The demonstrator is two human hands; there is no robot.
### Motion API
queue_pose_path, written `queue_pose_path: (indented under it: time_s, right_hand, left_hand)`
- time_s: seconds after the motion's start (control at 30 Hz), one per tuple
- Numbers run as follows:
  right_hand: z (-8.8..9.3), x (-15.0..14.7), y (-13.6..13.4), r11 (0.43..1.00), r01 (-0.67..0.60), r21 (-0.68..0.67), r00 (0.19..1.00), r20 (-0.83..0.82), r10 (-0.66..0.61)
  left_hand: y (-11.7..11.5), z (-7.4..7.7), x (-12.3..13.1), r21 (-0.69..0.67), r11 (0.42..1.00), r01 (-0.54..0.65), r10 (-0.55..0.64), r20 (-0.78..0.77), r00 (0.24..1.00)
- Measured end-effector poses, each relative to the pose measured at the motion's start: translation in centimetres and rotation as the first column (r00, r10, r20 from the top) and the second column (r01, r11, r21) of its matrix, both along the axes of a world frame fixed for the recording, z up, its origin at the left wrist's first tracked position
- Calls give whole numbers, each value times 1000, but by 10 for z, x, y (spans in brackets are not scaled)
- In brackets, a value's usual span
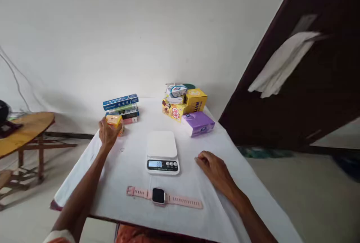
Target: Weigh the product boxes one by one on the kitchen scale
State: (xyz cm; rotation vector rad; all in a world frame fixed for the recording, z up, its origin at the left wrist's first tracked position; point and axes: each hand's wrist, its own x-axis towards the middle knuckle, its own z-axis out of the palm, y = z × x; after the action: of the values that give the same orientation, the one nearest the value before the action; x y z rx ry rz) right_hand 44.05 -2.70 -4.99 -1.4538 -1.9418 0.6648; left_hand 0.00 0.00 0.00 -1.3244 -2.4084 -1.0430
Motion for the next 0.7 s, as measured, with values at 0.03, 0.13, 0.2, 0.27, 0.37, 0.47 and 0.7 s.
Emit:
queue_pose_path:
  time_s: [0.03, 0.13, 0.2, 0.27, 0.37, 0.47, 0.7]
  right_hand:
    - [8, 3, 1, 999, -41, -21, 999, 8, 42]
    - [37, 7, 11, 996, -85, 16, 995, 61, 84]
    - [64, 4, 31, 987, -54, 150, 992, 119, 37]
    - [96, -6, 61, 957, -20, 290, 985, 169, -30]
    - [142, -37, 116, 914, 112, 389, 957, 206, -205]
    - [175, -80, 164, 932, 226, 285, 916, 264, -303]
    - [179, -152, 219, 887, 446, 117, 805, 381, -455]
  left_hand:
    - [2, -1, -2, 14, 1000, -2, 2, 13, 1000]
    - [6, -5, -8, 53, 999, -1, -1, 37, 999]
    - [8, -8, -9, 74, 997, 2, -4, 32, 999]
    - [9, -12, -9, 95, 995, 8, -11, 31, 999]
    - [10, -17, -9, 126, 992, 30, -36, 49, 998]
    - [11, -24, -9, 145, 989, 42, -54, 77, 996]
    - [7, -30, -7, 325, 931, 163, -127, -127, 984]
